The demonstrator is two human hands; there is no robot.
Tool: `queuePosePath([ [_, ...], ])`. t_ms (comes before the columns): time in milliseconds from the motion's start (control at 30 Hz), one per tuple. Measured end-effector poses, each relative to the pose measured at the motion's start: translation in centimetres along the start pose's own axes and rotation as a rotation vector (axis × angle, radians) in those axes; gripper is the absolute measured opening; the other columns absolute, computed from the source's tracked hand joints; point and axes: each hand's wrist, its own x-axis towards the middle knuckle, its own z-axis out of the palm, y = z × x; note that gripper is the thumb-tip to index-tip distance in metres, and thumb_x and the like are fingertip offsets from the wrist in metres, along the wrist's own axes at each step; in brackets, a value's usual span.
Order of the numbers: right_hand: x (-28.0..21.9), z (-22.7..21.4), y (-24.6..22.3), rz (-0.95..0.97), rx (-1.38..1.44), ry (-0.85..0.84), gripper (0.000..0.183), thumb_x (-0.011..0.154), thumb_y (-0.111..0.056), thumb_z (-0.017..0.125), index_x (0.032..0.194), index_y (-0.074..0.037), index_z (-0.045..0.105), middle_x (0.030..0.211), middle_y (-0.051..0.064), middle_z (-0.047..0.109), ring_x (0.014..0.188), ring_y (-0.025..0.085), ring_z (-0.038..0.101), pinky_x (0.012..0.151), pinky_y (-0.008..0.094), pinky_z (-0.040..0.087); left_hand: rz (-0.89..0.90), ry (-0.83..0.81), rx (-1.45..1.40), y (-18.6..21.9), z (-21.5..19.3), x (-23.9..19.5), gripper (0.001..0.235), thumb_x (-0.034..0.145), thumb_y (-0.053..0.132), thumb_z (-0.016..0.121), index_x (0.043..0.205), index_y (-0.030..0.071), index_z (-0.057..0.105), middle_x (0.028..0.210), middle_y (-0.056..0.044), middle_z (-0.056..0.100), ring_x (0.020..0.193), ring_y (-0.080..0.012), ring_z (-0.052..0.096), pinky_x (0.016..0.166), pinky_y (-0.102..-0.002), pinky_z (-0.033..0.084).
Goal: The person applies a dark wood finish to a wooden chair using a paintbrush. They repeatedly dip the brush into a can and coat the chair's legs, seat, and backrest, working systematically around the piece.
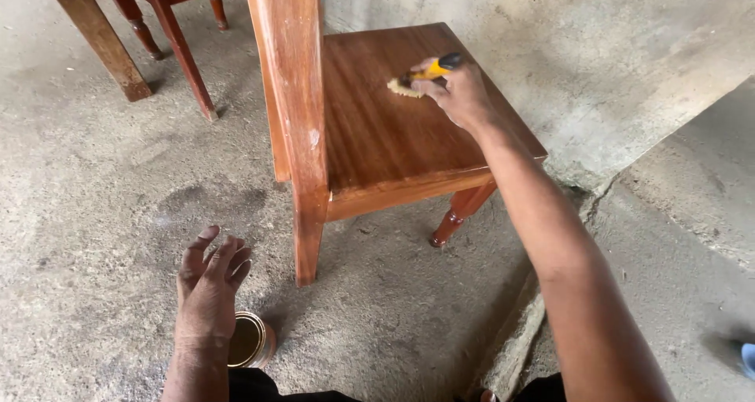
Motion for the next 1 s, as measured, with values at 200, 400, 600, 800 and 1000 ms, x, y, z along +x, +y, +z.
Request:
queuePosePath([
  [200, -8.8, -4.6, -1.5, 0.035, -0.019, -0.153, 0.022, 0.095, -0.017, 0.075, 0.117, -0.011, 0.075, 0.116, 0.007, 0.076, 0.099, 0.019, 0.073, 0.087, 0.036, 0.061, -0.038, -0.088, -0.129, 0.3, -0.7, -0.3, 0.034, 0.094, 0.014, 0.066, 0.128, 0.014, 0.060, 0.103, -0.008, 0.070, 0.102, -0.0217, 0.068, 0.096, -0.042, 0.053],
  [400, -11.4, -10.5, -3.7, 0.219, -0.015, -0.228, 0.017, 0.094, -0.020, 0.073, 0.108, -0.011, 0.077, 0.101, 0.007, 0.077, 0.082, 0.017, 0.071, 0.076, 0.031, 0.062, -0.029, -0.122, -0.202, 0.0, -0.9, 0.2, 0.033, 0.097, 0.017, 0.069, 0.128, 0.012, 0.061, 0.101, -0.006, 0.069, 0.099, -0.0193, 0.067, 0.096, -0.041, 0.052],
  [600, -3.2, -6.7, -0.5, 0.378, 0.097, -0.299, 0.022, 0.095, -0.026, 0.071, 0.107, -0.009, 0.074, 0.099, 0.007, 0.074, 0.084, 0.016, 0.063, 0.075, 0.027, 0.054, -0.053, -0.096, -0.215, -0.2, -0.5, 0.1, 0.037, 0.095, 0.017, 0.068, 0.130, 0.013, 0.060, 0.099, -0.005, 0.071, 0.097, -0.0191, 0.067, 0.094, -0.040, 0.052],
  [800, 6.7, 0.8, 3.2, 0.375, 0.132, -0.239, 0.025, 0.094, -0.027, 0.075, 0.106, -0.005, 0.073, 0.100, 0.009, 0.076, 0.084, 0.016, 0.067, 0.072, 0.028, 0.056, -0.029, -0.073, -0.205, 0.2, -1.0, 0.7, 0.039, 0.093, 0.018, 0.068, 0.131, 0.013, 0.059, 0.099, -0.006, 0.071, 0.097, -0.0191, 0.067, 0.093, -0.040, 0.052],
  [1000, 4.8, 2.2, -0.2, 0.046, 0.099, -0.025, 0.022, 0.095, -0.024, 0.076, 0.109, -0.007, 0.075, 0.103, 0.008, 0.078, 0.087, 0.016, 0.072, 0.076, 0.031, 0.060, -0.035, -0.057, -0.191, 0.1, -1.5, 1.3, 0.040, 0.094, 0.018, 0.068, 0.131, 0.011, 0.057, 0.099, -0.005, 0.070, 0.098, -0.0180, 0.067, 0.097, -0.040, 0.053],
])
